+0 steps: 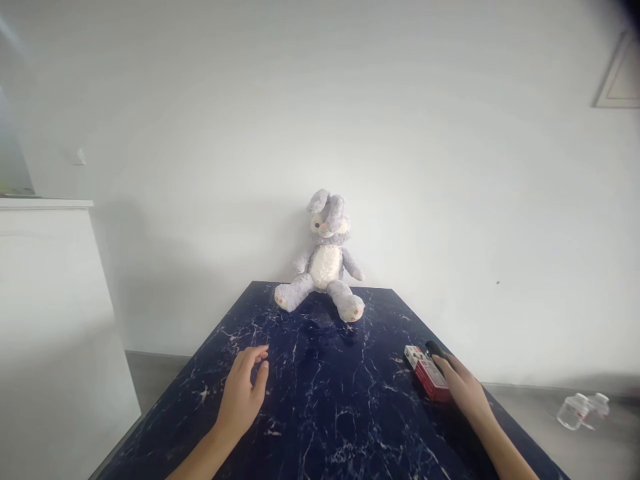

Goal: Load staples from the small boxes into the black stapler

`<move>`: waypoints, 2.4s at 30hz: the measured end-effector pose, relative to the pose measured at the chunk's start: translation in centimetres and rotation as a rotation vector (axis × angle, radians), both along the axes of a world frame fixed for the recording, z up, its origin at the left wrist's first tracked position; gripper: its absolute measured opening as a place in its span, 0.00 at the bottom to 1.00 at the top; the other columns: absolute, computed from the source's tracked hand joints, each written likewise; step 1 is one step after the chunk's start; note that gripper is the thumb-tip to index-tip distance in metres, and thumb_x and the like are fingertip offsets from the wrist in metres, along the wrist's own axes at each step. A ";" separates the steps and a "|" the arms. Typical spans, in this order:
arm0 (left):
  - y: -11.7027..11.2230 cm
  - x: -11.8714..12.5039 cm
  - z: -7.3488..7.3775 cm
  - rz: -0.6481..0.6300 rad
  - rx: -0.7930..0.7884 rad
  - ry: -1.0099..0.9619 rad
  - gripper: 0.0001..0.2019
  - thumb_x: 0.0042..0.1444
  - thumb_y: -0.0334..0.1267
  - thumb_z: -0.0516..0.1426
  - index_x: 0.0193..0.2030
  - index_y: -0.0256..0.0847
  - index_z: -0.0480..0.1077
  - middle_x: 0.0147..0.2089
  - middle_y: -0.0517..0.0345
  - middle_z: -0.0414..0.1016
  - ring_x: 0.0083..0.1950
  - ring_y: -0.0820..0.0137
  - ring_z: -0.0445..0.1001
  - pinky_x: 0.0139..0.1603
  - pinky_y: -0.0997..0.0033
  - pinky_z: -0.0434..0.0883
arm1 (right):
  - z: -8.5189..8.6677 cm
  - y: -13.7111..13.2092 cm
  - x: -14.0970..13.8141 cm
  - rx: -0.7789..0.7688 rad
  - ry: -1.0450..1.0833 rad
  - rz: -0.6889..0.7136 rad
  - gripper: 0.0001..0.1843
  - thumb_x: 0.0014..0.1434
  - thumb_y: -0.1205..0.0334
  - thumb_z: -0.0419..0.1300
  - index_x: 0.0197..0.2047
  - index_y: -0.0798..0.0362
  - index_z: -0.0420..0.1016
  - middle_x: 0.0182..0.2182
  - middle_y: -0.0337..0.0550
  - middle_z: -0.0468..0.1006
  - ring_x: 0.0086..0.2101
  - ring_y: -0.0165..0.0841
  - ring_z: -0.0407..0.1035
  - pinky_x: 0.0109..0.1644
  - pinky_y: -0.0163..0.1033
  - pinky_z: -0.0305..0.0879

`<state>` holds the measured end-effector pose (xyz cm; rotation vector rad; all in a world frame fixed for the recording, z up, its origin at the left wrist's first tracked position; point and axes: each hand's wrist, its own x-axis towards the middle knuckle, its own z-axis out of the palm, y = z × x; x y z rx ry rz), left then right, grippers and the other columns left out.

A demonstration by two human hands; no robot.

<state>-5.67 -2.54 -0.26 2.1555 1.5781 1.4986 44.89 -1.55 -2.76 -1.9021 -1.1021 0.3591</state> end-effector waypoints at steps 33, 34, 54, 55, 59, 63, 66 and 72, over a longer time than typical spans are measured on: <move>2.4 -2.8 -0.9 0.108 -0.428 -0.206 0.29 0.67 0.50 0.44 0.71 0.41 0.54 0.59 0.45 0.73 0.59 0.56 0.73 0.59 0.55 0.67 | 0.1 1.0 -41.4 0.359 0.463 0.314 0.27 0.56 0.51 0.60 0.56 0.56 0.72 0.52 0.54 0.77 0.52 0.46 0.71 0.55 0.43 0.68; 2.7 -3.2 -1.0 0.100 -0.442 -0.230 0.29 0.66 0.50 0.45 0.71 0.40 0.54 0.61 0.44 0.71 0.60 0.57 0.72 0.60 0.55 0.67 | 0.1 0.9 -41.8 0.364 0.455 0.327 0.27 0.58 0.49 0.59 0.56 0.56 0.72 0.53 0.54 0.75 0.53 0.45 0.70 0.56 0.43 0.66; 1.9 -6.6 0.1 -0.437 -0.611 -0.010 0.42 0.54 0.53 0.64 0.72 0.54 0.52 0.77 0.55 0.39 0.76 0.50 0.38 0.73 0.43 0.45 | 1.4 6.9 -34.9 0.155 0.214 0.894 0.28 0.68 0.43 0.44 0.47 0.52 0.80 0.47 0.47 0.81 0.51 0.40 0.70 0.58 0.42 0.59; 1.9 -6.6 0.2 -0.447 -0.616 -0.006 0.42 0.53 0.53 0.65 0.72 0.53 0.53 0.77 0.55 0.39 0.76 0.49 0.38 0.73 0.42 0.44 | 1.4 6.8 -35.0 0.160 0.209 0.881 0.29 0.68 0.43 0.43 0.46 0.52 0.80 0.46 0.47 0.81 0.50 0.40 0.71 0.58 0.42 0.58; 2.2 -6.6 0.1 -0.432 -0.618 -0.079 0.40 0.52 0.52 0.65 0.71 0.53 0.57 0.76 0.54 0.47 0.75 0.49 0.47 0.73 0.46 0.49 | 1.4 6.4 -34.6 0.193 0.225 0.765 0.33 0.68 0.39 0.40 0.41 0.52 0.80 0.41 0.49 0.81 0.47 0.43 0.71 0.58 0.44 0.58; 2.7 -6.1 -0.2 -0.368 -0.560 -0.147 0.34 0.55 0.51 0.63 0.67 0.50 0.62 0.70 0.51 0.61 0.69 0.52 0.62 0.71 0.50 0.57 | 1.3 6.6 -34.0 0.210 0.317 0.640 0.37 0.67 0.36 0.37 0.43 0.53 0.80 0.42 0.51 0.81 0.46 0.43 0.73 0.54 0.42 0.62; 2.7 -5.4 -0.3 -0.249 -0.470 -0.116 0.26 0.58 0.52 0.60 0.62 0.47 0.69 0.67 0.49 0.65 0.68 0.53 0.63 0.70 0.50 0.57 | 1.1 6.9 -33.7 0.209 0.425 0.590 0.42 0.66 0.35 0.33 0.43 0.54 0.80 0.42 0.51 0.82 0.43 0.41 0.75 0.48 0.39 0.67; 2.4 -4.6 -0.2 0.001 -0.254 0.073 0.13 0.60 0.49 0.57 0.44 0.49 0.79 0.63 0.52 0.68 0.64 0.53 0.66 0.66 0.49 0.63 | 0.9 7.3 -33.6 0.226 0.556 0.554 0.42 0.65 0.32 0.35 0.43 0.57 0.80 0.42 0.53 0.82 0.42 0.41 0.76 0.46 0.39 0.71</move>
